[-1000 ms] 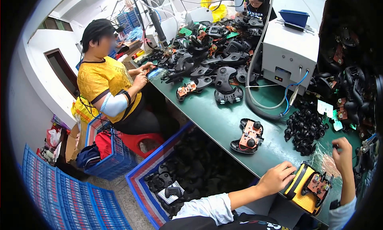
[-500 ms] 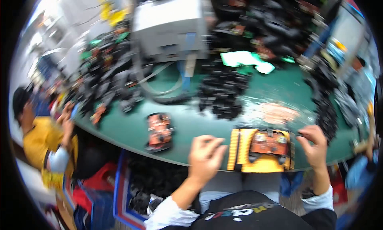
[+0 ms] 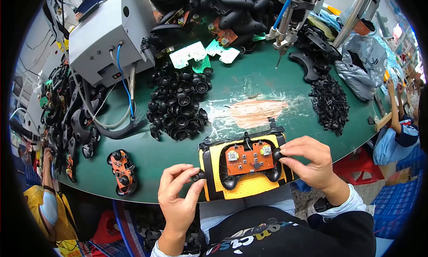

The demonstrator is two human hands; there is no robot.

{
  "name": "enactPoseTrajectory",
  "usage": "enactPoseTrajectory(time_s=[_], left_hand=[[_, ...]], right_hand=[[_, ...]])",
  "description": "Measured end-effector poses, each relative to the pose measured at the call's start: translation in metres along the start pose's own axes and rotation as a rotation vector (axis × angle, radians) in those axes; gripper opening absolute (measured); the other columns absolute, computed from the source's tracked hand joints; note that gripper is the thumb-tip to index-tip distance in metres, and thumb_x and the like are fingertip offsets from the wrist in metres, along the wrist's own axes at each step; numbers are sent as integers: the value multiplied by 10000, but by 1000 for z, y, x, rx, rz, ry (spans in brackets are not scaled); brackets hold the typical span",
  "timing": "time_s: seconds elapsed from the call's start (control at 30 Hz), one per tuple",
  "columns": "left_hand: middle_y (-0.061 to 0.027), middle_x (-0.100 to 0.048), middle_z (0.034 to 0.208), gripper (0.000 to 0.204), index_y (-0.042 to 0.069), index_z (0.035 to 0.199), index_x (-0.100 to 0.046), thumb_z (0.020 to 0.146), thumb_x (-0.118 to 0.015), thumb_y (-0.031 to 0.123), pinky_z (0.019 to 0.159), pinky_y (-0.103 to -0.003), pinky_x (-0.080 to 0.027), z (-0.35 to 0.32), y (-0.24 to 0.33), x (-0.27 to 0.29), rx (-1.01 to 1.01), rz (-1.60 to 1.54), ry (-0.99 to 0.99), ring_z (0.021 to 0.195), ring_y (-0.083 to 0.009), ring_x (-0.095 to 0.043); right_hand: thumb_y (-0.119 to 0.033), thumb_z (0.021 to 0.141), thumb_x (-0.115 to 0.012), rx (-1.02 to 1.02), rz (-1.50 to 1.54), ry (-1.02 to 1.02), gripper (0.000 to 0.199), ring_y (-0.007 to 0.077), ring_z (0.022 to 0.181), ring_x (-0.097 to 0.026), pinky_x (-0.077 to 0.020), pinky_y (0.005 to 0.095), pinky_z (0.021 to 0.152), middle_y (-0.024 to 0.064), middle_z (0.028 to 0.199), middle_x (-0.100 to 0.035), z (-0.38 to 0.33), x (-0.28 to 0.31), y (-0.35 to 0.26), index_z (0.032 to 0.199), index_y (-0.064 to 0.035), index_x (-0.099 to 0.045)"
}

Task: The person places joystick caps onto a circuit board, fits a plastic shell over the assembly, and presses the components together. They then use a machine to drive screws into the casing before setting the unit aside and picking up a new circuit board.

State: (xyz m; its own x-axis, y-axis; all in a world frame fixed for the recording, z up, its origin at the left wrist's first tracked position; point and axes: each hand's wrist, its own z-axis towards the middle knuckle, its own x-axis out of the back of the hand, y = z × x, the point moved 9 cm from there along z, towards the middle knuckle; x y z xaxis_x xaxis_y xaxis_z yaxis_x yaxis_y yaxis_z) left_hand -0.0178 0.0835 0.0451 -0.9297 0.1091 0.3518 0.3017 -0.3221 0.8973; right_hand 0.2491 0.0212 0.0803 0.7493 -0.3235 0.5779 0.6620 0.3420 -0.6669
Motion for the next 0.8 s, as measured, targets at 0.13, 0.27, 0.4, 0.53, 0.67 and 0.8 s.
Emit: enactPoseTrajectory(time_s=[0.13,0.27,0.4,0.53,0.67,0.8], left_hand=[[-98,-604,983,278,-14,999,-698,728,-760,-30,774,-269,-468,6,5,-6,3,11,-68,909,-174,-575],[-111,-615,987,283,-14,994,-697,720,-764,-38,777,-272,-469,16,10,-13,3,-15,-103,902,-178,-580],[-111,-639,954,298,1,969,-706,682,-773,-41,770,-305,-501,25,14,-18,-36,-3,-98,872,-219,-619],[-112,-639,954,297,1,963,-706,678,-778,-39,768,-307,-503,32,9,-21,5,4,-107,874,-221,-618],[-111,-626,969,299,-9,979,-700,690,-772,-39,800,-302,-489,39,8,-29,9,10,-148,910,-198,-596],[-114,-633,957,304,3,955,-704,664,-785,-33,785,-306,-500,45,16,-46,-68,54,-231,893,-218,-612]], right_hand=[[15,676,-788,27,25,-30,222,239,777,-675,-542,318,679,110,875,-696,7,-10,-9,878,-22,-702],[4,670,-801,63,37,-87,231,234,751,-670,-541,311,662,109,877,-688,14,-23,-18,877,-27,-705],[33,665,-791,44,-49,13,236,234,761,-669,-544,310,650,112,865,-679,23,-8,-9,876,-17,-700],[41,662,-786,7,-37,-23,239,234,777,-670,-546,314,672,108,864,-681,25,-10,-2,878,-14,-699],[10,672,-786,5,-19,-86,198,234,752,-663,-532,312,644,96,831,-675,25,-28,-1,842,-20,-690],[2,673,-786,-2,-10,-113,185,230,730,-659,-529,311,632,88,810,-669,28,-29,3,825,-22,-684]])
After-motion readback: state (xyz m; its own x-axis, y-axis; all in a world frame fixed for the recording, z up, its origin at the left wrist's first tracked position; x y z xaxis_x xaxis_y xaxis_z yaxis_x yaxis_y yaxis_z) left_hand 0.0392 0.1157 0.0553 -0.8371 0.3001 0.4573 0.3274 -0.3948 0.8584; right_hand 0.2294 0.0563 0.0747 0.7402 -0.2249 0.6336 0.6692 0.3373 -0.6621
